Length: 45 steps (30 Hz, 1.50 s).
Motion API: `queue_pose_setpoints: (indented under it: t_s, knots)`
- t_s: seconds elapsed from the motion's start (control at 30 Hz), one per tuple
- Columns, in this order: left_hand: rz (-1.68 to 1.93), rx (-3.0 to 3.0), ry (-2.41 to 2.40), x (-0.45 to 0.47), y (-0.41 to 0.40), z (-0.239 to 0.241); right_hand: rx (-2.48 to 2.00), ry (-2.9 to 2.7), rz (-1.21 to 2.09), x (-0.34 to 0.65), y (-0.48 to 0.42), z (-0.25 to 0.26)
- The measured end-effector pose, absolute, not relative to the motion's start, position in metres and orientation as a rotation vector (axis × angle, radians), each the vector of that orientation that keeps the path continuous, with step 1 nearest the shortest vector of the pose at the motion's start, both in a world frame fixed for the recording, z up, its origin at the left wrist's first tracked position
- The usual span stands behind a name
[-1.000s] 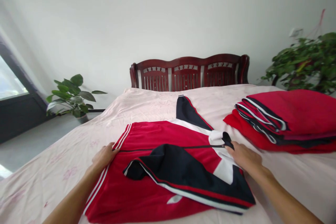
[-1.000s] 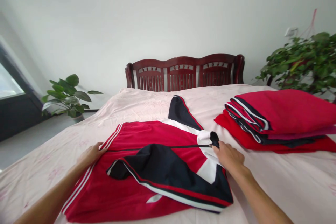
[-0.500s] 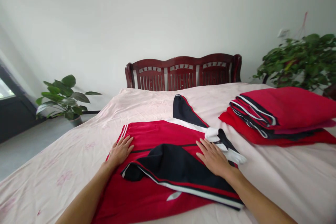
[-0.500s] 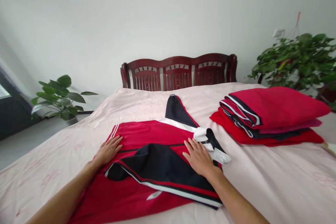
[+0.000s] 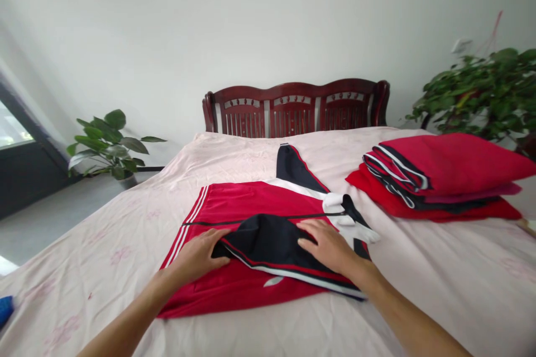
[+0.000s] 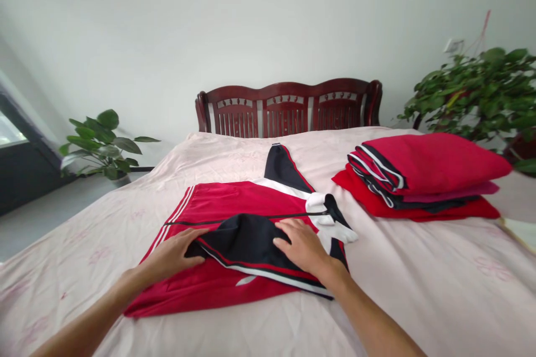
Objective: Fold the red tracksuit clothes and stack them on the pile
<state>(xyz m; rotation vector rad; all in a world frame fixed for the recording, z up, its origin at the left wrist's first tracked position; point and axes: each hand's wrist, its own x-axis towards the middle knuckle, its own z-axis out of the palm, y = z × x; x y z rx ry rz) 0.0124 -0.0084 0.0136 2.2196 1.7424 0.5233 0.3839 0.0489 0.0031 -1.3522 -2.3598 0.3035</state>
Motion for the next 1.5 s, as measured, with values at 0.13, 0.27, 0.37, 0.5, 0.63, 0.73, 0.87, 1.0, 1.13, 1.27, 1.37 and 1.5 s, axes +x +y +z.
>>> queue_pose_setpoints:
  t_s: [0.13,0.27,0.37,0.5,0.63,0.73,0.87,1.0,1.13,1.27,1.37,1.5]
  knots:
    - [0.791,1.951,1.914,0.031,-0.01,0.021,-1.192,-2.417,0.372,0.351,0.005,0.011]
    - [1.354,1.481,1.628,0.07,-0.018,0.041,-1.261,-2.34,0.271,0.329,-0.015,0.005]
    - [1.48,1.303,1.35,0.108,-0.038,0.048,-1.245,-2.241,0.322,0.327,-0.012,0.008]
    - [1.266,1.521,1.17,0.144,-0.068,0.033,-1.225,-1.844,0.774,0.34,0.007,0.022]
    - [0.671,1.996,0.972,0.151,-0.092,0.016,-1.123,-1.422,1.35,0.365,0.021,0.036]
    - [0.55,2.137,0.973,0.137,-0.096,0.013,-1.149,-1.431,1.522,0.395,0.025,0.043]
    - [0.631,2.211,1.308,0.093,-0.086,0.015,-1.148,-1.357,1.436,0.441,0.024,0.052]
    - [0.42,2.282,1.548,0.04,-0.087,0.011,-1.047,-1.52,1.493,0.466,0.007,0.07]
    - [0.269,2.296,1.699,0.001,-0.101,-0.011,-0.988,-2.137,1.802,0.46,-0.023,0.074]
    - [0.313,2.376,1.777,-0.032,-0.105,-0.032,-1.14,-2.759,1.62,0.452,-0.05,0.054]
    - [0.49,2.533,1.767,-0.055,-0.101,-0.039,-1.193,-2.94,1.476,0.46,-0.058,0.045]
    - [0.672,2.729,1.76,-0.072,-0.097,-0.045,-1.32,-2.72,1.705,0.486,-0.054,0.061]
